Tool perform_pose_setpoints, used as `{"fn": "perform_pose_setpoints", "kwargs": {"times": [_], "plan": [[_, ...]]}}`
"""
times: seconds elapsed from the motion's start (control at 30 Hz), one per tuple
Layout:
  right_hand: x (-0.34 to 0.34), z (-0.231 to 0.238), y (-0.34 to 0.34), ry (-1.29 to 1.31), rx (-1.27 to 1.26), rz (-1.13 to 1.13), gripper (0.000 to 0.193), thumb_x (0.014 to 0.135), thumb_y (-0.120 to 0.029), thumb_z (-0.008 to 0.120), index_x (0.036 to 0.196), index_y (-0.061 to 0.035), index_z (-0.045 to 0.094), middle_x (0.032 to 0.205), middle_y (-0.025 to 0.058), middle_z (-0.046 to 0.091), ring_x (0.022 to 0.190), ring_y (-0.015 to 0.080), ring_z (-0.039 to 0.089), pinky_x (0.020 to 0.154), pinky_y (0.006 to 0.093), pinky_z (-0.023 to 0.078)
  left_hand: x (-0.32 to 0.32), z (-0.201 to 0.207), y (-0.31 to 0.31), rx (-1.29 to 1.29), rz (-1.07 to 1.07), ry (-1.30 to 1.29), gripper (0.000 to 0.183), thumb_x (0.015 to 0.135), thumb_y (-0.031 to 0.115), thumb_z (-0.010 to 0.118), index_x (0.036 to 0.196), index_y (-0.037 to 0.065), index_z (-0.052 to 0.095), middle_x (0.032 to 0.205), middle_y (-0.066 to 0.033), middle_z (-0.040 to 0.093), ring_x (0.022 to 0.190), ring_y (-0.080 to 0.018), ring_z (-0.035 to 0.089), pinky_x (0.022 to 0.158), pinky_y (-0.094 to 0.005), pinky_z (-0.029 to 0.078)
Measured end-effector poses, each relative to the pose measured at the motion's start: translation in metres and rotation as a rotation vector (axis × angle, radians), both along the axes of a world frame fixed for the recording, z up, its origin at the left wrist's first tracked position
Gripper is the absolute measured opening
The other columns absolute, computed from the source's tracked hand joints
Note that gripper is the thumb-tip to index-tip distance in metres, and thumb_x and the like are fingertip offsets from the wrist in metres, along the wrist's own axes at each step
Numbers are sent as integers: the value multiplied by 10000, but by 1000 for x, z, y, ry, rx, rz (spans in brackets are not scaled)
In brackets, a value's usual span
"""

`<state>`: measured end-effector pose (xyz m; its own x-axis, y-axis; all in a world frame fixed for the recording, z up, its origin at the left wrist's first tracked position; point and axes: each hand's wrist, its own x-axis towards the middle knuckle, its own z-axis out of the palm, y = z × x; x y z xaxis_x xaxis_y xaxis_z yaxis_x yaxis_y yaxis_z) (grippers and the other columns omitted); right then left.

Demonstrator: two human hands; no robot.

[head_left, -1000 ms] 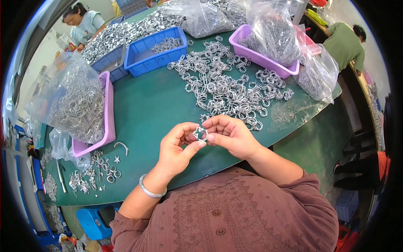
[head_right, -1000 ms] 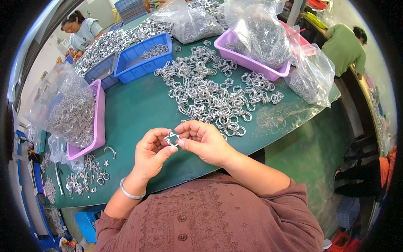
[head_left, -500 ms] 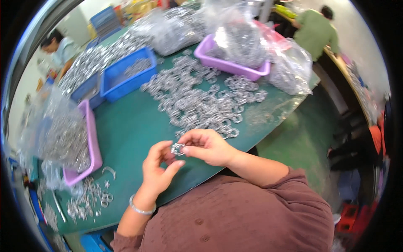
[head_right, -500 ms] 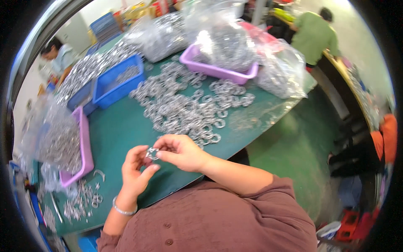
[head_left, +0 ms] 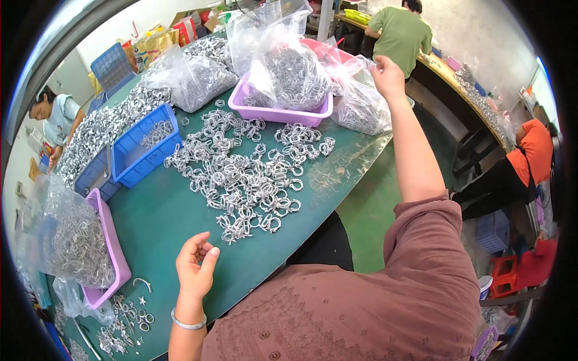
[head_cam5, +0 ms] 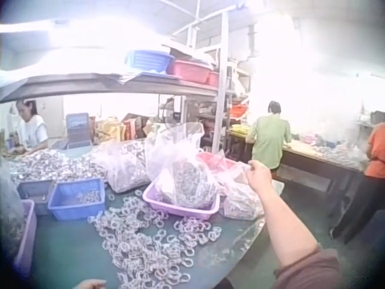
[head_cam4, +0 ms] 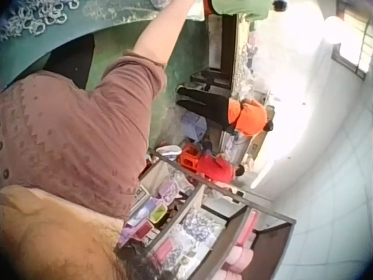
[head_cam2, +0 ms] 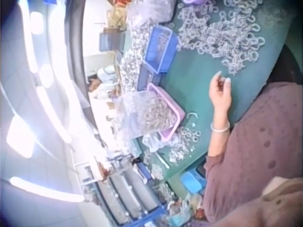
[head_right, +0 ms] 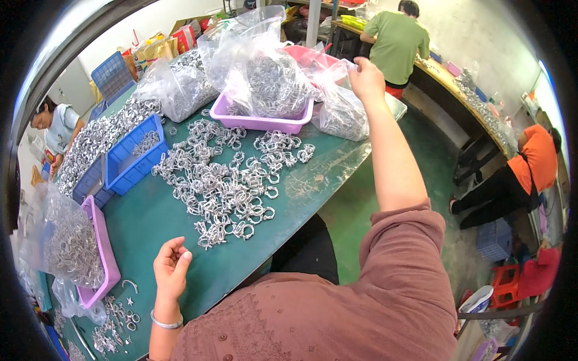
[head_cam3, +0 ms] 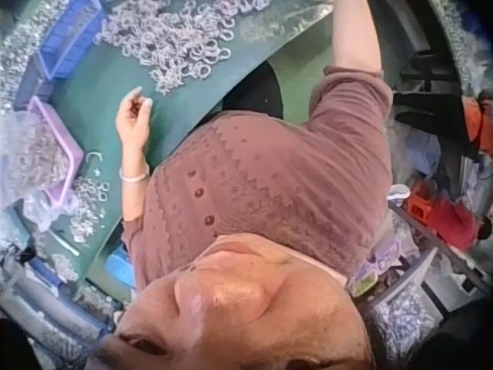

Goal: The person assembles metal clips on a workbench by connecting the components together by hand.

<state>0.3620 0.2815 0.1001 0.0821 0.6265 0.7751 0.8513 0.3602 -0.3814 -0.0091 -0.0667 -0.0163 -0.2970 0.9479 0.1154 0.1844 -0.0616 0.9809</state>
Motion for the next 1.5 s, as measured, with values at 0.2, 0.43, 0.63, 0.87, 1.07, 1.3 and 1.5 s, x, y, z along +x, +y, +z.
{"fn": "perform_pose_setpoints", "kwargs": {"times": [0.2, 0.43, 0.63, 0.87, 1.07, 1.3, 1.5], "plan": [[-22, -29, -23, -5, -93, 178, 222, 732, -130, 579, 923, -20, 601, 855, 143, 613, 799, 253, 594, 708, 321, 459, -5, -2, 0, -46, 50, 69, 239, 749, 7, 602, 982, -13, 555, 815, -27, 526, 704, -82, 510, 635, -203, 441], [-122, -75, -130, -77, -198, 845, 162, 718, -95, 607, 865, -27, 595, 776, 109, 575, 717, 239, 563, 648, 333, 449, -5, -7, 2, -55, 41, 97, 223, 756, 41, 606, 967, -18, 567, 812, -37, 527, 697, -85, 513, 625, -202, 440], [-198, -94, -165, -423, -141, 1032, 98, 708, -108, 578, 801, -83, 596, 849, 53, 514, 828, 238, 466, 748, 335, 365, -5, -3, 2, -68, 38, 111, 208, 757, 47, 605, 953, -15, 575, 811, -36, 529, 684, -82, 512, 614, -199, 440], [-217, -102, -162, -511, -264, 1048, 84, 699, -131, 589, 771, -125, 632, 903, 39, 512, 920, 237, 441, 792, 366, 334, -9, -7, -4, -69, 25, 67, 193, 780, 23, 588, 969, -9, 565, 806, 2, 522, 705, -55, 491, 637, -179, 422], [-216, -95, -171, -273, -399, 1184, 94, 712, -94, 611, 803, -67, 616, 820, 41, 552, 816, 203, 507, 745, 330, 395, -2, -4, -3, -54, -3, -4, 303, 776, 8, 583, 1072, 1, 514, 881, -19, 517, 760, -72, 494, 672, -197, 429], [-230, -82, -215, 751, -1511, 1517, 94, 803, -75, 573, 879, -20, 571, 807, 11, 573, 726, 76, 523, 681, 220, 434, 8, 23, 6, 153, -16, 8, 502, 731, -35, 606, 1201, 29, 442, 1080, -69, 436, 865, -113, 501, 729, -229, 443], [-233, -90, -236, 771, -1488, 1561, 96, 822, -113, 558, 843, -20, 568, 775, 12, 574, 679, 58, 492, 624, 202, 408, 4, 13, 2, 198, -76, -152, 339, 806, 2, 547, 1140, 2, 491, 933, -39, 495, 837, -100, 519, 709, -227, 453]]}}
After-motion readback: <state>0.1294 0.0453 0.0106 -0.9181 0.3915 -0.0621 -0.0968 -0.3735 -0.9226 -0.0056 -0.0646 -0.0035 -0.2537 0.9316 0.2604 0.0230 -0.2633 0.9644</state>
